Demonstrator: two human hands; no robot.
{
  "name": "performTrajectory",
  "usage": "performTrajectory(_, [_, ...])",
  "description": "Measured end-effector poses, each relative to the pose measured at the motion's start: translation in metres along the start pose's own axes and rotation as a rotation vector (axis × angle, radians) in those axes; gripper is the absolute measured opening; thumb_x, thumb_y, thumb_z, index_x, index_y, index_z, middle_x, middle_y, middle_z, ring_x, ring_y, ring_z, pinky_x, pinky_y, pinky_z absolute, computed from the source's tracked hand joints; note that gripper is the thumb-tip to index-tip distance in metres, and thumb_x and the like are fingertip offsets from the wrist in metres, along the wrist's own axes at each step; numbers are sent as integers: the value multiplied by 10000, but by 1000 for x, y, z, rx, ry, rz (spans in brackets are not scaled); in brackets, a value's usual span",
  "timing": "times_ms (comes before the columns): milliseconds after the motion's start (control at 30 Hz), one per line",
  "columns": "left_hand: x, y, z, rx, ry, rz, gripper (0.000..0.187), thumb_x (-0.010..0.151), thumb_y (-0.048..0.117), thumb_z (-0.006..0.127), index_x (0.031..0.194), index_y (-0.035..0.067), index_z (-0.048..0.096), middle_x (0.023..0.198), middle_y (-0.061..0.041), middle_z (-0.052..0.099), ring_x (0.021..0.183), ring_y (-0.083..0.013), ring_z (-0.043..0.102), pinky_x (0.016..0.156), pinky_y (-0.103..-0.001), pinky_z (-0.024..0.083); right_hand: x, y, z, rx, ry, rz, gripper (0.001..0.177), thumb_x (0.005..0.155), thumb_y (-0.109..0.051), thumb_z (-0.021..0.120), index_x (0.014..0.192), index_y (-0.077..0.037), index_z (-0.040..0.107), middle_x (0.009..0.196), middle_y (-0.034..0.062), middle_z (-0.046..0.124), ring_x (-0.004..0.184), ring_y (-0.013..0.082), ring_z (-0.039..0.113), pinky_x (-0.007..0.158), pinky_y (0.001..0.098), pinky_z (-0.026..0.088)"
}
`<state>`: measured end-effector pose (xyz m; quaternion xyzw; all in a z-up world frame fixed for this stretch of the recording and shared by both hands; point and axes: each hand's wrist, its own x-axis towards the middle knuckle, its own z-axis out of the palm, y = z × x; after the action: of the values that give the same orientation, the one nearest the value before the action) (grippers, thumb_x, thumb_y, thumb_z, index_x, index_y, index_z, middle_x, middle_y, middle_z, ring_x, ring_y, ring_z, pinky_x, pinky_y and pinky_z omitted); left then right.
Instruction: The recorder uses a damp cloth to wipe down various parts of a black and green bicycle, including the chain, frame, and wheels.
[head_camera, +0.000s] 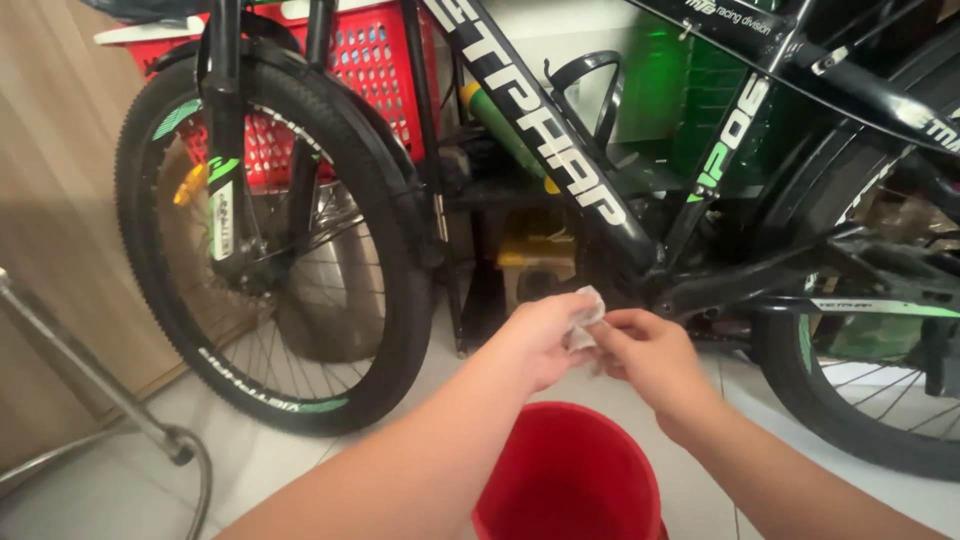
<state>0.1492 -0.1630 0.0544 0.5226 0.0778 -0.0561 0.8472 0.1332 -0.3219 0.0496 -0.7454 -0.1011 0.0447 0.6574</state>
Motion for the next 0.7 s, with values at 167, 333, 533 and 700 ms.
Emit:
performTrajectory(167, [26, 26, 11, -142, 95, 101, 296, 935, 142, 640, 1218, 58, 655, 1152, -111, 710, 1010, -242, 705, 824, -405, 594, 13, -34, -5, 155, 100, 25, 421, 886, -384, 655, 1135, -59, 755, 1010, 69, 734, 865, 197, 660, 765, 353, 541])
performTrajectory(333, [57, 74, 32, 33, 372, 570, 215, 872, 72, 684, 1084, 41, 708, 1094, -151, 744, 980, -274, 723, 812, -392, 587, 25, -54, -4, 168, 163, 81, 398, 900, -360, 626, 1153, -72, 731, 1027, 84, 737, 865, 205, 660, 759, 360, 536])
performTrajectory(533, [75, 89, 39, 870, 513, 1401, 269, 837, 15, 675, 1092, 83, 730, 1080, -135, 643, 1028, -344, 636, 884, -416, 520, 46, -37, 2, 181, 151, 153, 369, 895, -282, 606, 1151, -53, 741, 998, 104, 735, 834, 217, 645, 750, 357, 527])
performTrajectory(700, [75, 69, 27, 812, 261, 1094, 135, 983, 171, 680, 995, 47, 626, 1039, -113, 567, 999, -324, 596, 853, -426, 496, 51, -28, 5, 158, 137, 195, 360, 899, -289, 608, 1138, -54, 740, 979, 99, 733, 819, 205, 638, 745, 346, 523])
